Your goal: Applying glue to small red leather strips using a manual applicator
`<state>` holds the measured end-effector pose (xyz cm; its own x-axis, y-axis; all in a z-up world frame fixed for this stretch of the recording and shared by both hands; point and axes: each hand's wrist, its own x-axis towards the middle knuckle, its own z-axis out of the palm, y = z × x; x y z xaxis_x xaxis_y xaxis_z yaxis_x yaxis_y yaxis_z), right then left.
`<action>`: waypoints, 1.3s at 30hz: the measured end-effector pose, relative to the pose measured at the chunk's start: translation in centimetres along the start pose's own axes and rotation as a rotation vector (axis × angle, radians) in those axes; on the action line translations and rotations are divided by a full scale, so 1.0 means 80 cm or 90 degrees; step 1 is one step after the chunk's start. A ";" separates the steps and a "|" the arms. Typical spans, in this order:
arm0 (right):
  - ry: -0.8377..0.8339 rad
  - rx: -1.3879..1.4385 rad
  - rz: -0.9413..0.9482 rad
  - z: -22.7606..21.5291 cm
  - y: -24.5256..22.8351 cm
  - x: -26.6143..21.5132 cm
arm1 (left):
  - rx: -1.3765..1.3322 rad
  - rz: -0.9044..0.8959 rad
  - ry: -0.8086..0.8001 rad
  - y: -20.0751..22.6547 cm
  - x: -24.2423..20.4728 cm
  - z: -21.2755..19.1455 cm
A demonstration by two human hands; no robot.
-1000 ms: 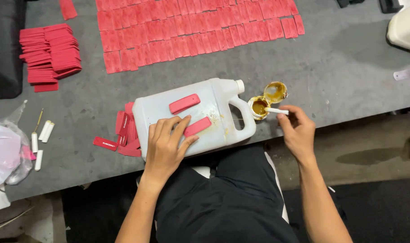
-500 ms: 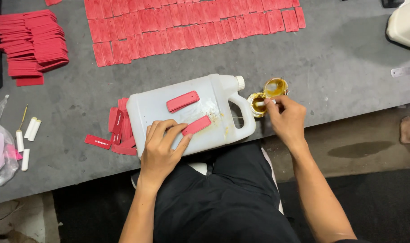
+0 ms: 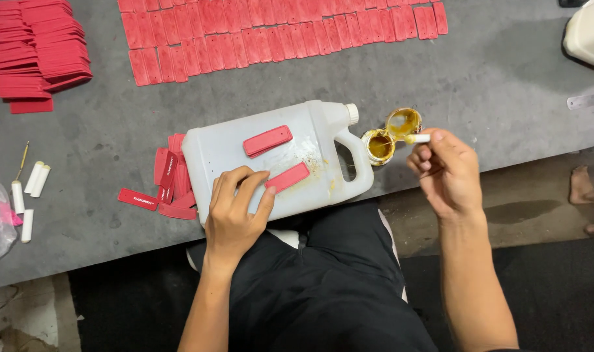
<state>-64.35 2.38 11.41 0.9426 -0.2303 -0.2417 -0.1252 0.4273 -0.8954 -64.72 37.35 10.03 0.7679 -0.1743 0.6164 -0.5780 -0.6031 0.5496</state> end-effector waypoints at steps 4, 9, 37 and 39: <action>0.031 -0.099 -0.183 0.026 -0.053 -0.026 | 0.003 -0.014 -0.031 0.014 0.007 -0.009; 0.092 -0.326 -0.537 0.024 -0.097 -0.048 | 0.028 0.006 -0.033 0.008 0.002 -0.007; -0.142 -0.759 -0.626 0.182 0.087 -0.094 | -0.033 0.027 0.036 -0.007 -0.003 -0.007; -0.104 -0.789 -0.678 0.175 0.086 -0.091 | -0.092 -0.002 0.063 -0.008 -0.003 -0.007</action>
<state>-67.71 19.26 12.25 0.7714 0.1795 0.6104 0.4823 -0.7908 -0.3769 -64.69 38.23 9.84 0.7434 -0.0910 0.6627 -0.6143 -0.4847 0.6226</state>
